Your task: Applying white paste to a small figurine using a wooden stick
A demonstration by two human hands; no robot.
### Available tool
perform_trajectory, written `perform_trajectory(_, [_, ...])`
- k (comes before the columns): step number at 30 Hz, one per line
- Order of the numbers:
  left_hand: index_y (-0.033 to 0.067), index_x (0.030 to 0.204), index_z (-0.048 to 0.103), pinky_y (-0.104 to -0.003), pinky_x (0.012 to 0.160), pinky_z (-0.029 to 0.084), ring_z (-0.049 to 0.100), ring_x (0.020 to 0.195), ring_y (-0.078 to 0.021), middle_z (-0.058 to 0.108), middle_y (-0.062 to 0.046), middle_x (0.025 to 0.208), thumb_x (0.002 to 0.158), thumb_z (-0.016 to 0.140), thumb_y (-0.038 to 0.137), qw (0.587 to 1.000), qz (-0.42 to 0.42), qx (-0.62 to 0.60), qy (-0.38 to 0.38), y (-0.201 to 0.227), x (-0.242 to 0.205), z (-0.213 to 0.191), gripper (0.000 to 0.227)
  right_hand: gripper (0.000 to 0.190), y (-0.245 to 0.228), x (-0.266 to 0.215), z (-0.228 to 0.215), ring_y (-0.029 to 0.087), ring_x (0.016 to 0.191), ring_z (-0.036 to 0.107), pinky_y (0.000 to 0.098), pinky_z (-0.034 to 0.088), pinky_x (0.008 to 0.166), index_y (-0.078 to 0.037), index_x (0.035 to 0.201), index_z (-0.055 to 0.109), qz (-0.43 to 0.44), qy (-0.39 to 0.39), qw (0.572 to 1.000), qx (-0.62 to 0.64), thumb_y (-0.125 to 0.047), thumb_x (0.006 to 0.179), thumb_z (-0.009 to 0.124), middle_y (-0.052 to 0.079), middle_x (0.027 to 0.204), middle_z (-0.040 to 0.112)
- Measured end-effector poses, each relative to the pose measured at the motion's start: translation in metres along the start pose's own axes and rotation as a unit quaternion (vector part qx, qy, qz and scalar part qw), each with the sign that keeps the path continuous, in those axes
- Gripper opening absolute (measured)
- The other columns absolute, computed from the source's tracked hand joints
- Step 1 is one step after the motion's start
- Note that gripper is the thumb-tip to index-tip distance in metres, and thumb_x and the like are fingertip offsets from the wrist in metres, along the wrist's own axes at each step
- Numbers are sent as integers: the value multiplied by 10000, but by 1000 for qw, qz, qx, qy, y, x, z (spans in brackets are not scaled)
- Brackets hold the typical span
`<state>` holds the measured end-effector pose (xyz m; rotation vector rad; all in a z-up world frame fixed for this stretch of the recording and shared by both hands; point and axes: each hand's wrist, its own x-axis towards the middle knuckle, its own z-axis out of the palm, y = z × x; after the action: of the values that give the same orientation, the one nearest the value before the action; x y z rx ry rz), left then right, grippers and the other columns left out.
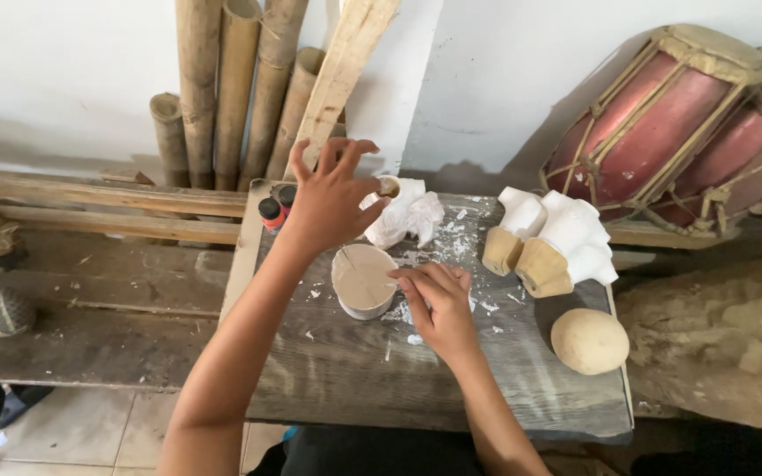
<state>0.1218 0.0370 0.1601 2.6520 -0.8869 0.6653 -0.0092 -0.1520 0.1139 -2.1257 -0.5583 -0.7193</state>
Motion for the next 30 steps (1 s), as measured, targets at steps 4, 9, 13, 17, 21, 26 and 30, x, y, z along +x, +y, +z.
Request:
perform_trajectory(4, [199,896,766,-713,1036,171,395,1303,-296,530,-17,1330,853,757,356,1000,13,-10,-7,1,3,-6,164,168,2,0,1,158,828,693,314,380,869,-184,1075,785,7,13,1000,-6,-196,1039,621,-47,865,693])
perform_trajectory(9, [219,928,801,-725,1039,162,400,1316,-315,560,-31,1332,901,731,339,999,-7,2,-37,4,6,-16,141,147,4,-3,3,166,840,685,323,377,874,-177,1037,774,-5,18,1000,-25,-211,1039,631,-33,854,668])
perform_trajectory(13, [203,904,801,-738,1040,155,404,1319,-331,569,-43,1348,903,734,327,999,-5,-9,-49,5,8,-19,141,145,1,0,1,171,819,682,319,379,863,-170,1053,776,2,25,999,-27,-206,1038,636,-25,847,668])
perform_trajectory(17, [212,903,809,-755,1050,134,393,1343,-333,573,-46,1359,909,726,323,998,-13,-10,-69,6,9,-20,139,146,-1,1,0,174,793,667,320,381,855,-171,1073,765,1,22,999,-26,-209,1045,626,-22,849,664])
perform_trajectory(21, [200,892,802,-755,1045,146,399,1335,-335,569,-39,1350,906,734,330,998,1,-8,-55,3,7,-14,148,159,-1,1,1,175,785,661,322,381,850,-185,1086,767,-4,16,999,-29,-219,1048,617,-28,858,664])
perform_trajectory(26, [211,886,812,-767,1041,131,404,1323,-327,581,-37,1327,875,764,312,999,5,-6,-39,1,7,-10,112,153,-1,3,4,166,774,658,312,386,836,-182,1045,773,-12,22,999,-36,-220,1043,625,-33,844,657])
perform_trajectory(30, [216,856,810,-760,1050,136,401,1328,-319,583,-29,1328,869,776,317,1000,13,-2,-23,2,5,-7,107,151,-1,2,4,175,772,665,323,388,835,-177,1020,771,-9,24,999,-39,-224,1042,629,-26,836,657])
